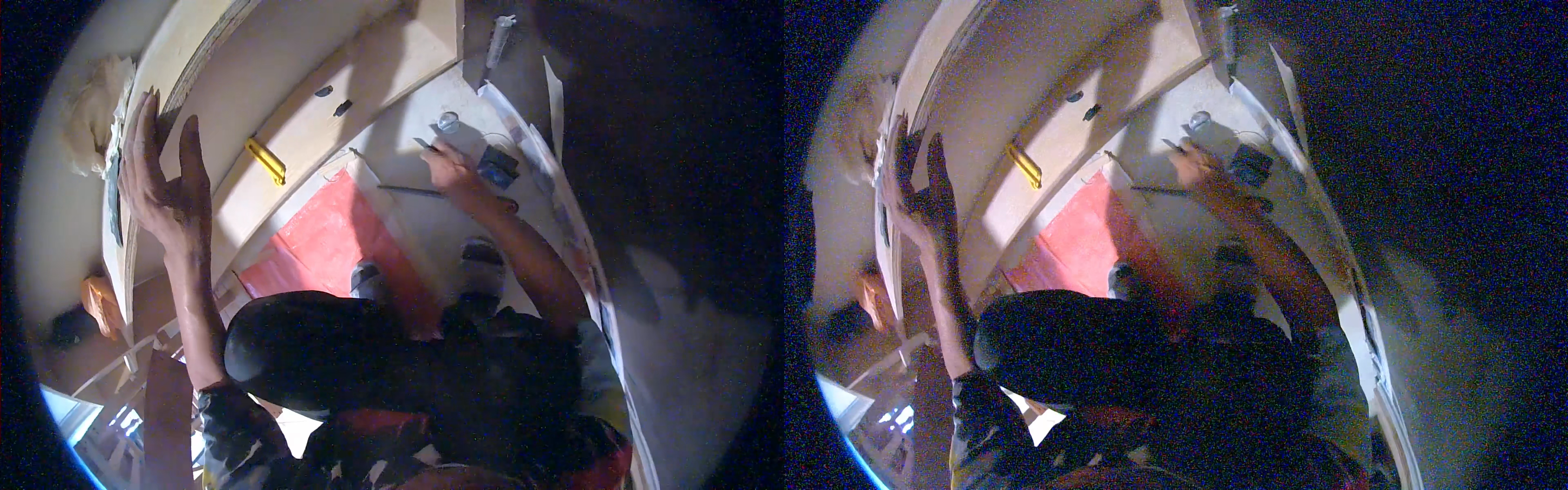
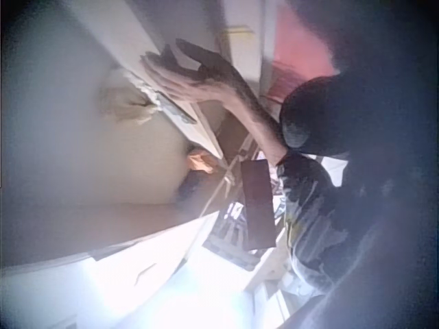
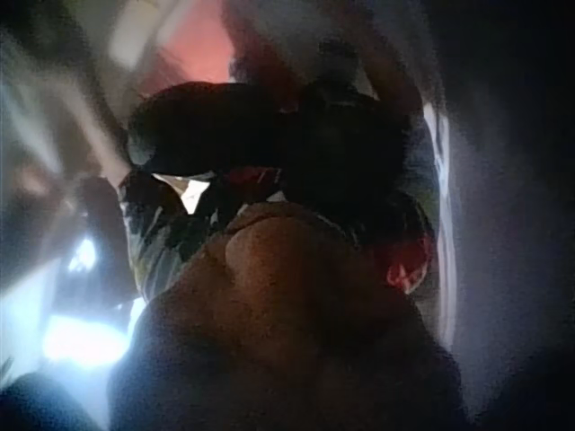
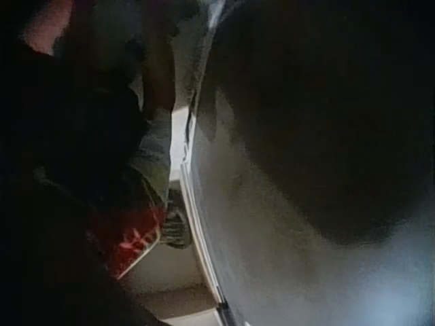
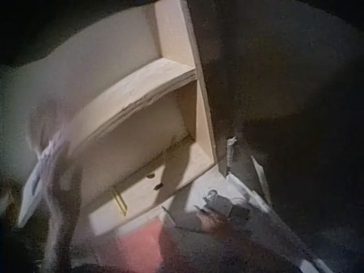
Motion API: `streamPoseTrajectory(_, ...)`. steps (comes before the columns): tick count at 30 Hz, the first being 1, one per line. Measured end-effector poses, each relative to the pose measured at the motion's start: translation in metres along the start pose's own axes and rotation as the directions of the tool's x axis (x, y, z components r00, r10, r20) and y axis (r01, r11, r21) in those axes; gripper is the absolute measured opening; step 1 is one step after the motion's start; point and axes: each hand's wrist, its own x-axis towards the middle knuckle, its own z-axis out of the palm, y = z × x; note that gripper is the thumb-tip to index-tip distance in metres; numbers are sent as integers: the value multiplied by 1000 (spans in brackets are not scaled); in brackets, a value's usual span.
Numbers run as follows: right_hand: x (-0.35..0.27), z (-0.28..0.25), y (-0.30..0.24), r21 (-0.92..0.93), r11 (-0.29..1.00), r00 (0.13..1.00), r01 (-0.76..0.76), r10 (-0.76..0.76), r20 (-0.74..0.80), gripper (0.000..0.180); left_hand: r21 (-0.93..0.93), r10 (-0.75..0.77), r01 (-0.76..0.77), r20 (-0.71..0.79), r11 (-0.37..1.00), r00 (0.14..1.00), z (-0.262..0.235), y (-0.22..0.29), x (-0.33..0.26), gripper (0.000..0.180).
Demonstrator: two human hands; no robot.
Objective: The person applies edge banding to the edges of a wooden furniture piece. They use a metal scraper to press the banding into place and a hammer to tap it securely along the edges.
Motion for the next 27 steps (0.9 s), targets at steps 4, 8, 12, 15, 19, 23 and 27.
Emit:
streamPoseTrajectory(4, 35, 27, 1, -237, 956, 985, 174, -166, 50, 19, -40, -47, 49, 42, 998, 998, -3, 2, -4, 51)
streamPoseTrajectory(8, 20, 69, 17, -322, 939, 993, 118, -107, 51, 16, 16, 25, -26, 77, 1000, 997, -10, 7, 1, 55)
streamPoseTrajectory(12, 14, 61, 21, -298, 954, 961, 39, -118, -249, 16, -88, -2, 7, 59, 996, 998, -1, 15, 11, 50)
streamPoseTrajectory(15, 7, 19, 3, -48, 996, 988, -69, 61, -141, 13, -242, -81, 103, 96, 965, 992, -6, 11, 7, 44)
streamPoseTrajectory(19, 34, -65, -40, 424, 905, 856, 39, 189, -482, 10, -452, -85, 117, 91, 884, 992, -8, 33, 27, 37)
streamPoseTrajectory(23, 65, -136, -77, 766, 641, 796, -46, 487, -359, 13, -360, 107, -101, -3, 928, 994, 3, 67, 85, 34)
streamPoseTrajectory(27, 84, -159, -100, 999, 40, 774, -1, 632, -24, 26, -424, 145, -99, 79, 900, 986, 5, 96, 89, 39)
